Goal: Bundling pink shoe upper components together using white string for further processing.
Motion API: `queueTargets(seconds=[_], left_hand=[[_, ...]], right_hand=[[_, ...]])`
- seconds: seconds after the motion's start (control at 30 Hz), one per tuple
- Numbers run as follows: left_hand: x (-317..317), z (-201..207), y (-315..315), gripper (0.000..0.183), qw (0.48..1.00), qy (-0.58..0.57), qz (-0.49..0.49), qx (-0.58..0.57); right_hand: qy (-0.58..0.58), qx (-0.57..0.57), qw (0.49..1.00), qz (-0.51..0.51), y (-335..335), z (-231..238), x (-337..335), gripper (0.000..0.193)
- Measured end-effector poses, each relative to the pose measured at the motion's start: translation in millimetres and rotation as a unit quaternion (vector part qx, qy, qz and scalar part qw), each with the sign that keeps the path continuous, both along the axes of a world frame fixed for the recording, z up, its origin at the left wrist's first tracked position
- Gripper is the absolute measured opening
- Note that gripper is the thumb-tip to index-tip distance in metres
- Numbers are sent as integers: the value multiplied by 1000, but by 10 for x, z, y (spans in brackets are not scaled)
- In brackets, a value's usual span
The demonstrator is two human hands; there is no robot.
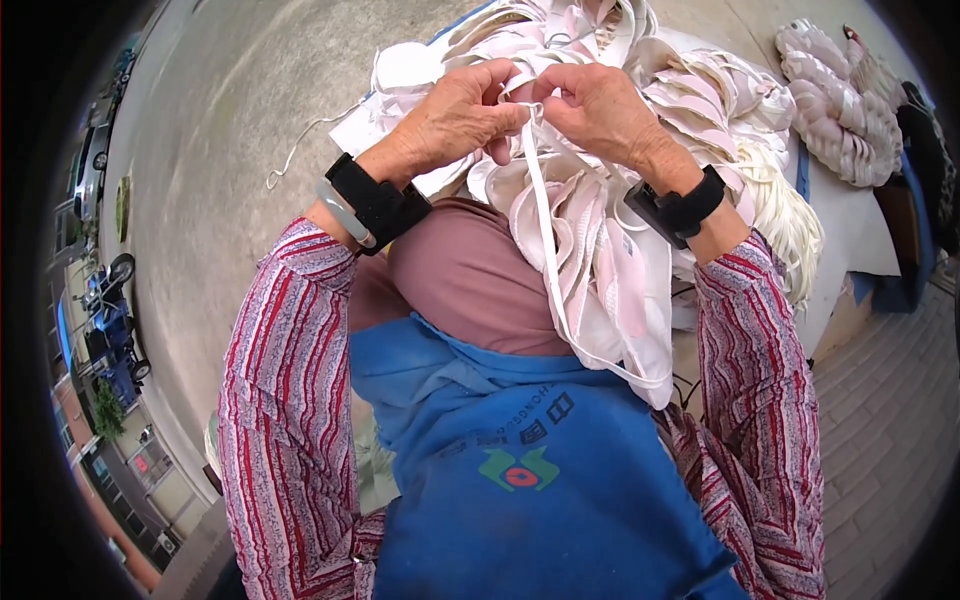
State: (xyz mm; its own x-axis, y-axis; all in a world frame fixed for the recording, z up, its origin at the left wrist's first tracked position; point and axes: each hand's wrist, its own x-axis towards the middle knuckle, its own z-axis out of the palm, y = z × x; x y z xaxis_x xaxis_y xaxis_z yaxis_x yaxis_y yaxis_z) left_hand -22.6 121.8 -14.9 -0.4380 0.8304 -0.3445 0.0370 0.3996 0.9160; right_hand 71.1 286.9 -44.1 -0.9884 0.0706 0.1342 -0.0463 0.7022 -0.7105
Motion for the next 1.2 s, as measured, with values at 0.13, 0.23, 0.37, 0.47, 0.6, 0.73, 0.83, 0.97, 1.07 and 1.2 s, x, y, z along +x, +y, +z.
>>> queueTargets(seconds=[0.13, 0.23, 0.37, 0.47, 0.6, 0.73, 0.83, 0.97, 1.07, 1.2], left_hand=[[-25, -12, -73, 16, 1000, -2, -19, 4], [-24, -33, -78, 16, 1000, 6, -17, 1], [-4, -28, -42, 18, 1000, -14, -18, 8], [-7, -36, -20, 18, 1000, -17, -20, 6], [-18, 31, -59, 18, 1000, 0, -5, -9], [8, 47, -2, 13, 999, -16, 22, 17], [20, 77, 5, 16, 1000, 3, 30, 5], [18, 9, -34, 19, 999, -21, 43, -6], [25, -7, -33, 22, 999, -33, 37, -10], [-19, -8, -52, 27, 998, 48, -37, -32]], right_hand=[[-129, -283, 949, 44, 24, 89, 99, 30], [-145, -315, 938, 32, -23, 48, 116, 30], [-36, -73, 997, 9, -17, 35, 86, 25], [6, -30, 999, -15, -3, 67, 15, 23], [-116, -356, 926, -40, -37, 120, 33, 21], [-10, -182, 982, -58, -87, 2, 2, 19], [91, -48, 993, -55, -104, -43, 1, 14], [128, 7, 991, -43, -118, -21, 25, 8], [117, 36, 992, -31, -102, -25, 9, 9], [127, 70, 988, -61, -13, -23, -20, 9]])
